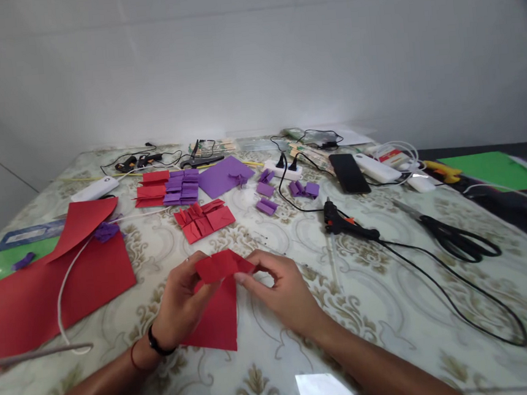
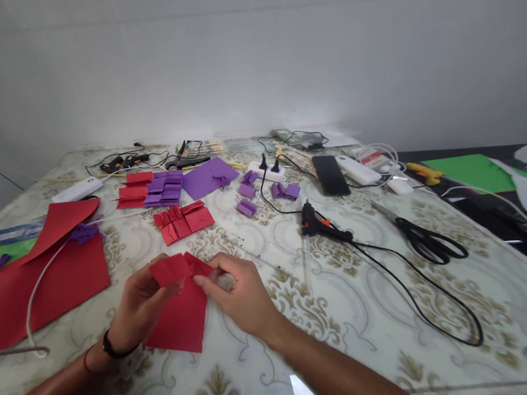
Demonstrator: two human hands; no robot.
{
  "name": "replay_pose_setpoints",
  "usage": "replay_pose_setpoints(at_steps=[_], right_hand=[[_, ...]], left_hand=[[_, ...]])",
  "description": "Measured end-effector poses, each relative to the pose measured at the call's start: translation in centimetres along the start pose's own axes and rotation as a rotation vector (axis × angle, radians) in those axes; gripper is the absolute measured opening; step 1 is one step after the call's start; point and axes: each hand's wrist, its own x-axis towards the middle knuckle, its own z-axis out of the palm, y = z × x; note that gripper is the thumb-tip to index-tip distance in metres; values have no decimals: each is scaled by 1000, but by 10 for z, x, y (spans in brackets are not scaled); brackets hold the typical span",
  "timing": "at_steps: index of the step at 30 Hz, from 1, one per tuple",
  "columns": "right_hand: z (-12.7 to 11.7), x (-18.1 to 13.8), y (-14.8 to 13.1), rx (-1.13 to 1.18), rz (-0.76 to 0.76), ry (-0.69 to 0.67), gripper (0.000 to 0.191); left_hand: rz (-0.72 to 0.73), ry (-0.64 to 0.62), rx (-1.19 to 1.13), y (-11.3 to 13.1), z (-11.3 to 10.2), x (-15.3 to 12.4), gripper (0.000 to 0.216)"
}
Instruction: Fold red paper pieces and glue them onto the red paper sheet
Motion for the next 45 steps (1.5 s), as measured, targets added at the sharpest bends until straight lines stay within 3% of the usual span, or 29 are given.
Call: replay_pose_setpoints(at_steps=[2, 5, 9, 13, 18, 25, 30, 34, 37, 45], right_hand=[[1, 1, 3, 76, 82, 24, 22], [3, 4, 6, 225, 205, -81, 31], [7, 4, 7, 488, 251, -128, 30], [10, 1, 8, 659, 266, -169, 27], [12, -2, 12, 680, 302, -260, 32], [11, 0, 9, 781, 309, -193, 28], [10, 0, 6, 602, 239, -208, 24], [9, -3, 6, 414, 184, -168, 9], [8, -4, 4, 319, 176, -179, 13], [5, -3, 0, 279, 185, -195, 11]], left_hand=[[-23, 39, 12, 0, 1, 1, 14], [-50, 91, 18, 3, 2, 4, 19], [-84, 109, -15, 6, 6, 5, 22], [-43, 51, -84, 4, 9, 2, 15], [40, -85, -41, 2, 8, -1, 7], [35, -94, -30, 3, 7, -4, 9], [35, -114, 32, 2, 7, -5, 12], [76, -78, 162, 2, 6, -4, 20], [120, -91, 241, 4, 7, -2, 22], [124, -79, 307, 7, 7, -3, 24]])
